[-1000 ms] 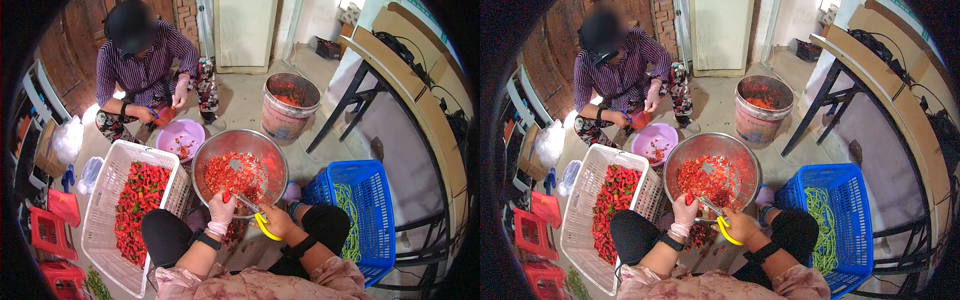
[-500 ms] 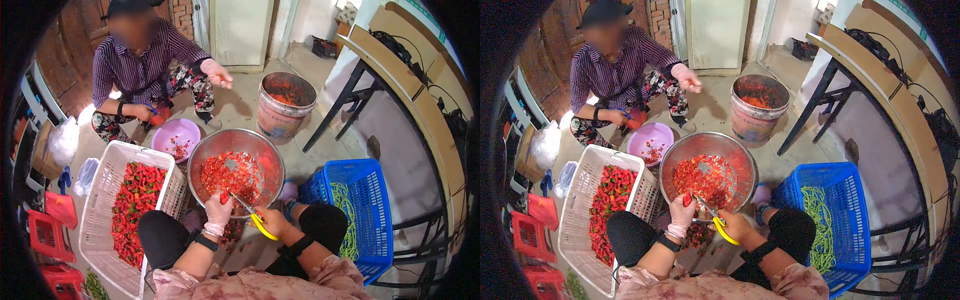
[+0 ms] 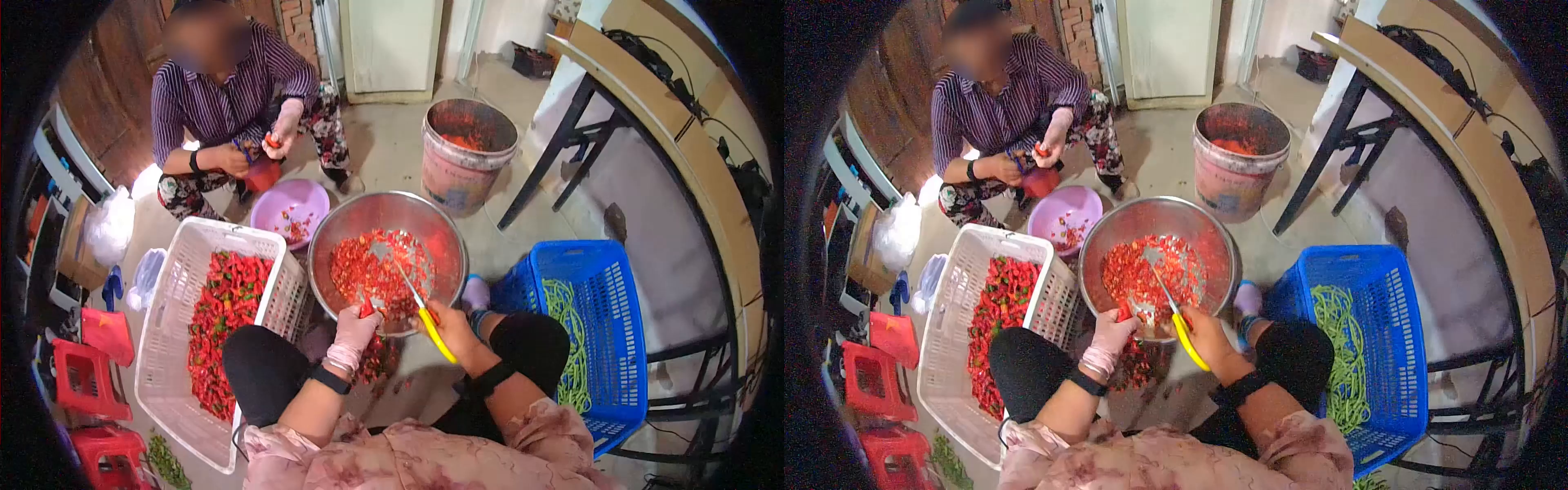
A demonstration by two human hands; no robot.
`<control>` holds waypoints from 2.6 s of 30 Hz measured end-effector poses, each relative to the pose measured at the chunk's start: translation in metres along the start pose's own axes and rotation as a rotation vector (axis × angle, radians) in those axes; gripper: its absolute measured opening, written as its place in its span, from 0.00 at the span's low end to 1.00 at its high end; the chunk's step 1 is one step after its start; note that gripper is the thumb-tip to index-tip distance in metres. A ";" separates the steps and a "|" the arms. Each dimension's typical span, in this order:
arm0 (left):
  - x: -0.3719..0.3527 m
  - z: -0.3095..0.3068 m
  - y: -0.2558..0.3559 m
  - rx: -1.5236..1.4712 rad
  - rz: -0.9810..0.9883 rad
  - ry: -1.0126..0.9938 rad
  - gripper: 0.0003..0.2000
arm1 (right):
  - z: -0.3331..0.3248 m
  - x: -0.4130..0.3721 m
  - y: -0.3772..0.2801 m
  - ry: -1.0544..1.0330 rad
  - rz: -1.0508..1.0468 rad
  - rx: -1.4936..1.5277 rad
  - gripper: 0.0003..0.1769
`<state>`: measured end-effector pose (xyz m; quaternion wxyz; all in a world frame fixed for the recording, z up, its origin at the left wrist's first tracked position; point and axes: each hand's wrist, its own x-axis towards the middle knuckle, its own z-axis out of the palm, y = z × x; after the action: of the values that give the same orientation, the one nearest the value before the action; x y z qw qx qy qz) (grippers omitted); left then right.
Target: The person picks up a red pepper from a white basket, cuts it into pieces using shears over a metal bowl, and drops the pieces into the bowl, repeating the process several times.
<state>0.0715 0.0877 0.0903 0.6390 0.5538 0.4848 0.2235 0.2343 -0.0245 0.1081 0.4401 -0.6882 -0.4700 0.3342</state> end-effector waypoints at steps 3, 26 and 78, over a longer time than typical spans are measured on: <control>-0.004 -0.002 -0.015 0.413 -0.076 -0.191 0.06 | -0.008 -0.001 -0.021 0.003 0.029 -0.100 0.18; 0.004 -0.010 -0.001 -0.577 -0.292 -0.293 0.10 | -0.016 -0.009 -0.022 -0.500 0.021 -0.144 0.22; 0.005 0.015 -0.004 -0.764 -0.195 -0.114 0.05 | 0.017 -0.006 -0.008 -0.194 0.037 -0.201 0.24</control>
<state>0.0859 0.0832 0.0839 0.8431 0.2392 0.3808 0.2950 0.2146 -0.0239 0.1095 0.3150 -0.7018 -0.5289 0.3586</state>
